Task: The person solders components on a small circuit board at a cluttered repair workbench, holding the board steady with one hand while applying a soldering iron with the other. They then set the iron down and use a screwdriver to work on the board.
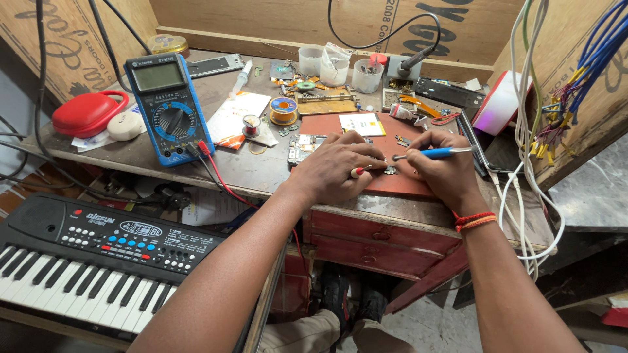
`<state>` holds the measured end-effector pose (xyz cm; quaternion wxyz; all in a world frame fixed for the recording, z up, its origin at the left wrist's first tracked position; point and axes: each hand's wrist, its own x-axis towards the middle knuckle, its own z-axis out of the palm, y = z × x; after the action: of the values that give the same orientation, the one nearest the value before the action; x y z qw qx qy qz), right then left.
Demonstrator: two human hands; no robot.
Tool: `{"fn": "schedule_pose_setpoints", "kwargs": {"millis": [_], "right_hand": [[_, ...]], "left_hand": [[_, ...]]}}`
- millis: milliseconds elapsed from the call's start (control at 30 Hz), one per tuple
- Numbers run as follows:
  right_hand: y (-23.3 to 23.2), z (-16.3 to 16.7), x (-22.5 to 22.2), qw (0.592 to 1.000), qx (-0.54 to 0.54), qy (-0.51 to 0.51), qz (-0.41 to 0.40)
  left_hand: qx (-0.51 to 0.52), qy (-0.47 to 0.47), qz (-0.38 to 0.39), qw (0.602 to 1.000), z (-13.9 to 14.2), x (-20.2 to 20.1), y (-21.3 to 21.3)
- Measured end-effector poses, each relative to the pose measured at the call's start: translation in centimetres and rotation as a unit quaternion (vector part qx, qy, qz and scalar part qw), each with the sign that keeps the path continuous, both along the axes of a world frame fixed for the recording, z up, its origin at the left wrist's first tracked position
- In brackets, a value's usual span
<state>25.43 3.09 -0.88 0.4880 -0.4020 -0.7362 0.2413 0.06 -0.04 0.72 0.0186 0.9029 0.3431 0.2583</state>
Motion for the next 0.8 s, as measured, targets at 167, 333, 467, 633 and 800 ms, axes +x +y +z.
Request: {"fn": "schedule_pose_setpoints", "kwargs": {"millis": [167,333,467,633,800], "right_hand": [[-0.1,0.2,-0.1,0.999,0.031,-0.021,-0.022],[-0.8,1.0,-0.6,0.996,-0.024,0.080,-0.030],[-1.3,1.5,-1.0,0.993,-0.032,0.111,-0.013],[-1.3,1.4,-0.9,0.987,-0.046,0.152,-0.021],[-1.3,1.2,-0.5,0.992,-0.024,0.117,-0.027]], "left_hand": [[0.014,0.007,-0.001,1.000,-0.2,0.1,0.2],[0.048,0.020,-0.011,0.999,-0.6,0.0,0.7],[0.058,0.010,-0.021,0.998,-0.8,0.1,0.7],[0.022,-0.004,-0.016,1.000,-0.5,-0.1,0.3],[0.029,-0.003,-0.024,0.999,-0.2,-0.1,0.1]]}}
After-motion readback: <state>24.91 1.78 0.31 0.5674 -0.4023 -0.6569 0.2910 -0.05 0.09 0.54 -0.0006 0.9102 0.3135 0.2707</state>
